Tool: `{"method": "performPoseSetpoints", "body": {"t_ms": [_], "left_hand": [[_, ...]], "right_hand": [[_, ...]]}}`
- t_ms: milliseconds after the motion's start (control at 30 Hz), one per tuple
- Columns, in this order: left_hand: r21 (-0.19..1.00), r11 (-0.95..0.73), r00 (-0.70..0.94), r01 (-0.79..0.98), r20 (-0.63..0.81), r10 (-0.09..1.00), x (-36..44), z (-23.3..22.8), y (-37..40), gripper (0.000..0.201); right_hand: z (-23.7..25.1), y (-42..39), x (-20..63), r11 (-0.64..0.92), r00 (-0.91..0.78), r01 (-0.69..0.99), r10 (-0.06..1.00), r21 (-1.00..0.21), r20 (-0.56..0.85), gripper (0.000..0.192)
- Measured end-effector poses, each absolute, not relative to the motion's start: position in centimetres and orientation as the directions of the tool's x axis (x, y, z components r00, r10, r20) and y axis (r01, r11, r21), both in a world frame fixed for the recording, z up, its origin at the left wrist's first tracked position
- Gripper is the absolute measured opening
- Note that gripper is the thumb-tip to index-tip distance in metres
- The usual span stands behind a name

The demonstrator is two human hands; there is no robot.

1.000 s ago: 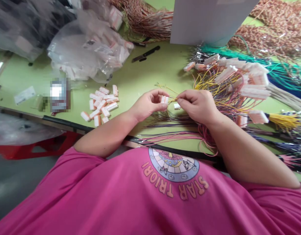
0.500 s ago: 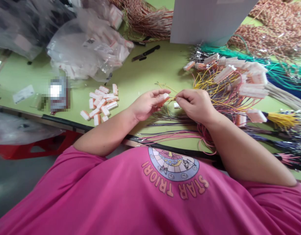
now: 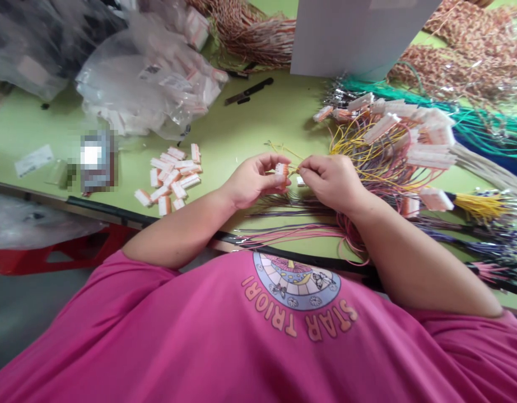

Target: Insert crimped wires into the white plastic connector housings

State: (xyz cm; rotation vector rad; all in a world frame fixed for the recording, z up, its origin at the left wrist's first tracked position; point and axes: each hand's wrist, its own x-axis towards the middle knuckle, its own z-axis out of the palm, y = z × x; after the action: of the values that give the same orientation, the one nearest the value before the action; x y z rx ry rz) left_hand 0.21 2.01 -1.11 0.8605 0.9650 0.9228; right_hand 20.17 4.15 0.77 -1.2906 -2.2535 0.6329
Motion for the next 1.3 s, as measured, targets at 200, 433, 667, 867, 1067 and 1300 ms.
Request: {"method": "performPoseSetpoints", "body": {"t_ms": [200, 433, 667, 867, 1067, 1300], "left_hand": [[0.962, 0.255, 0.185, -0.093, -0.235, 0.954, 0.4, -1.6, 2.0, 0.041], [0.958, 0.257, 0.243, -0.130, -0.220, 0.945, 1.2, -1.5, 1.6, 0.035], [0.973, 0.214, 0.209, -0.085, -0.192, 0.959, 0.7, -1.0, 2.4, 0.030], [0.981, 0.187, 0.105, 0.052, -0.192, 0.976, -0.7, -0.7, 3.5, 0.031], [0.982, 0.149, 0.089, 0.119, -0.160, 0.983, -0.4, -0.5, 3.3, 0.032], [0.983, 0.156, 0.092, 0.096, -0.165, 0.982, -0.7, -0.4, 3.4, 0.033]], "right_hand": [[0.7, 4.2, 20.0, 0.479, -0.500, 0.632, 0.853, -0.610, 0.151, 0.031], [0.7, 4.1, 19.7, 0.486, -0.511, 0.700, 0.853, -0.523, 0.109, 0.031], [0.8, 4.4, 20.1, 0.507, -0.510, 0.685, 0.846, -0.523, 0.153, 0.031], [2.0, 4.0, 21.1, 0.713, -0.702, 0.635, 0.693, -0.296, 0.163, 0.027], [1.9, 3.1, 20.3, 0.786, -0.769, 0.618, 0.597, -0.024, -0.229, 0.029], [3.5, 3.0, 20.5, 0.673, -0.676, 0.729, 0.680, -0.125, -0.286, 0.027]]}}
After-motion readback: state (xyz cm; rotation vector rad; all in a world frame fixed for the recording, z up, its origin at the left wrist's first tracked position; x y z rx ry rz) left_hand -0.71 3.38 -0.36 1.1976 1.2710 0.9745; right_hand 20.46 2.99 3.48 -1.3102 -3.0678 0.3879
